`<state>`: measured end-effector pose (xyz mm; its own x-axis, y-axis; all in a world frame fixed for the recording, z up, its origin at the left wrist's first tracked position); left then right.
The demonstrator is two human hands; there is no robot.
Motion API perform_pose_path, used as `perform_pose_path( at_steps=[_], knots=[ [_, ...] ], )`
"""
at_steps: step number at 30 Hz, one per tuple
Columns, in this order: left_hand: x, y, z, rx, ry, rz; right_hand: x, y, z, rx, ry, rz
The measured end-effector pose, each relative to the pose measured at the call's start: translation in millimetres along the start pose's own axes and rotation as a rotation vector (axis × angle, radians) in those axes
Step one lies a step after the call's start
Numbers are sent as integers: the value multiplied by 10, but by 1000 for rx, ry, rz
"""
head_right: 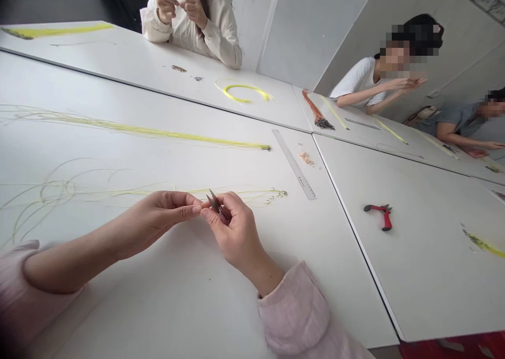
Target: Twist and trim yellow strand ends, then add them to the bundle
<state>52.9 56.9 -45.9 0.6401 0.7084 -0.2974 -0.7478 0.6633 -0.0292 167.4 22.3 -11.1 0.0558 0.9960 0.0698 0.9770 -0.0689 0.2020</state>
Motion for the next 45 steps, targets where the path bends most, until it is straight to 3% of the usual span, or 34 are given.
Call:
perform_pose_path(
  at_steps=[14,21,25,31,34,38,45],
  knots=[
    [-2,-63,53,-11,-21,-56,-20,-28,-53,-66,98,-17],
    [-9,-40,29,2,-14,-30,-29,-27,-71,-87,144,0],
    [-17,-10,40,55,-1,15,-20,-3,-33,-29,95,11],
    [-52,75,88,62,-12,142,-30,-46,178,199,-181,-19],
    [-51,48,125,19,-48,153,-45,-104,225,274,-247,-35],
    [-57,31,136,-21,-64,168,-45,-118,242,266,-256,13],
    [-82,25,136,2,-71,180,-47,-92,134,150,-122,89]
  ],
)
Point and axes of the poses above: each hand's wrist, its own x-axis towards the middle knuckle, its own y-axis out of the back of the hand, z = x × y, the point moved 9 cm from there along x, towards the middle knuckle, and after that the axes turned 4 degrees about x, right-handed, at the moved point
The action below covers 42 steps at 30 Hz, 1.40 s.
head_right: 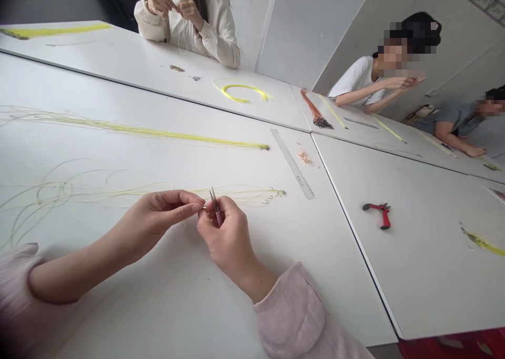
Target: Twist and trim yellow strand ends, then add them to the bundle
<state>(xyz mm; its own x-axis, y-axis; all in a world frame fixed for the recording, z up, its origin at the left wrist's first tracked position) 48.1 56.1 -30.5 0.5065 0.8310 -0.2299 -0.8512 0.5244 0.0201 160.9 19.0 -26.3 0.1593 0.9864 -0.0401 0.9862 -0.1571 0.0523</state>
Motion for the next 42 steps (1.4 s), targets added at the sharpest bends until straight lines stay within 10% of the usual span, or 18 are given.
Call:
perform_pose_path(
  at_steps=[13,18,42],
  knots=[
    [15,48,10,-64,9,56,-130,-300,207,449,-314,-285],
    [-8,-72,17,-147,17,-54,-165,-378,226,529,-331,-294],
    [-38,135,14,68,-18,175,-186,-456,253,590,-361,-238]
  ],
)
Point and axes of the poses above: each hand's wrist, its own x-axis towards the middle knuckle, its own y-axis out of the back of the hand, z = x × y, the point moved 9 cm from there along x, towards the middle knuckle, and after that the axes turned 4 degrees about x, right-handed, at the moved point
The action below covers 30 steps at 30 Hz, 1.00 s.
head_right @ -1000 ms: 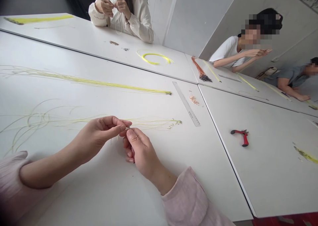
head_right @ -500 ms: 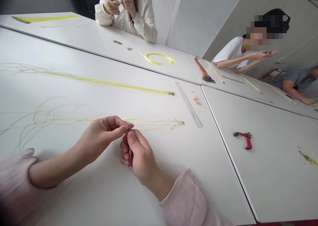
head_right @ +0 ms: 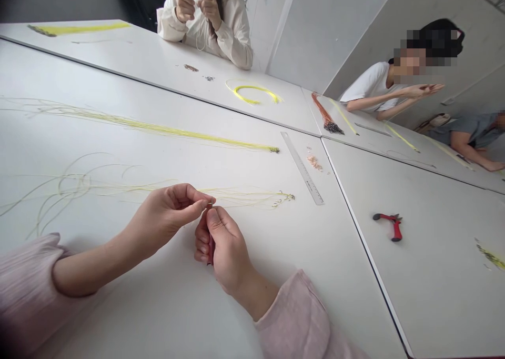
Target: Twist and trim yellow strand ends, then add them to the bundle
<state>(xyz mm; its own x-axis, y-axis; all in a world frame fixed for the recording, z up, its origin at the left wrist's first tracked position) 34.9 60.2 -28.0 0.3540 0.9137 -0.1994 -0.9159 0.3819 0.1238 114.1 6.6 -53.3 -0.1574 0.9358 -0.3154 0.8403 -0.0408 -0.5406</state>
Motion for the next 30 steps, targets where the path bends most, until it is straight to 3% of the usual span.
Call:
perform_pose_path(
  at_steps=[30],
  knots=[
    [-16,14,44,52,-55,-13,7,26,19,-15,-9,28]
  ],
)
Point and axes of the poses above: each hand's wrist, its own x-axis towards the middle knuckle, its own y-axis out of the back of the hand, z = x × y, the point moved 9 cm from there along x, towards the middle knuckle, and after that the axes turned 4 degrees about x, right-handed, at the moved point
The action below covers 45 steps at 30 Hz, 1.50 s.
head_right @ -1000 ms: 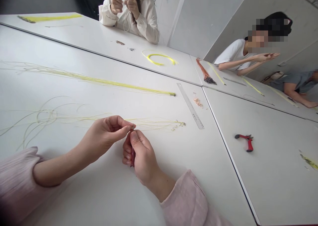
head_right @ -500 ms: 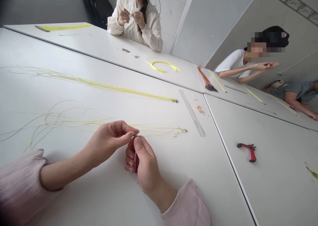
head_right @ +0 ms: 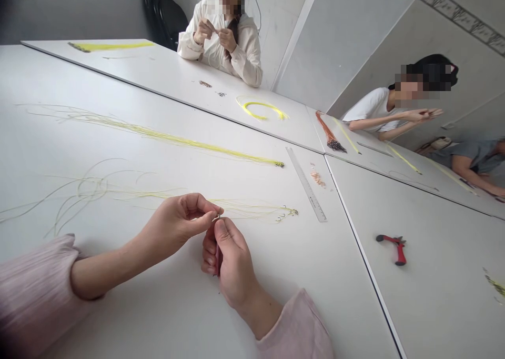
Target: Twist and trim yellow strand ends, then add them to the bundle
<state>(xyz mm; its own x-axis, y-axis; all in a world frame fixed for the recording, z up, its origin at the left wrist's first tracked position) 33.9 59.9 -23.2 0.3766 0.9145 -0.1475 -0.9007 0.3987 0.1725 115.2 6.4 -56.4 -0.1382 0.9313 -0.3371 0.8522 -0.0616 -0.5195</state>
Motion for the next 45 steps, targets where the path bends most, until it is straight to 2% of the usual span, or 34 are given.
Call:
perform_pose_path(
  at_steps=[19,45],
  knots=[
    [26,5,3,18,-4,-22,-12,19,-40,-54,-20,-59],
    [39,62,105,213,-49,-27,-2,80,-82,-170,-55,-63]
  ],
)
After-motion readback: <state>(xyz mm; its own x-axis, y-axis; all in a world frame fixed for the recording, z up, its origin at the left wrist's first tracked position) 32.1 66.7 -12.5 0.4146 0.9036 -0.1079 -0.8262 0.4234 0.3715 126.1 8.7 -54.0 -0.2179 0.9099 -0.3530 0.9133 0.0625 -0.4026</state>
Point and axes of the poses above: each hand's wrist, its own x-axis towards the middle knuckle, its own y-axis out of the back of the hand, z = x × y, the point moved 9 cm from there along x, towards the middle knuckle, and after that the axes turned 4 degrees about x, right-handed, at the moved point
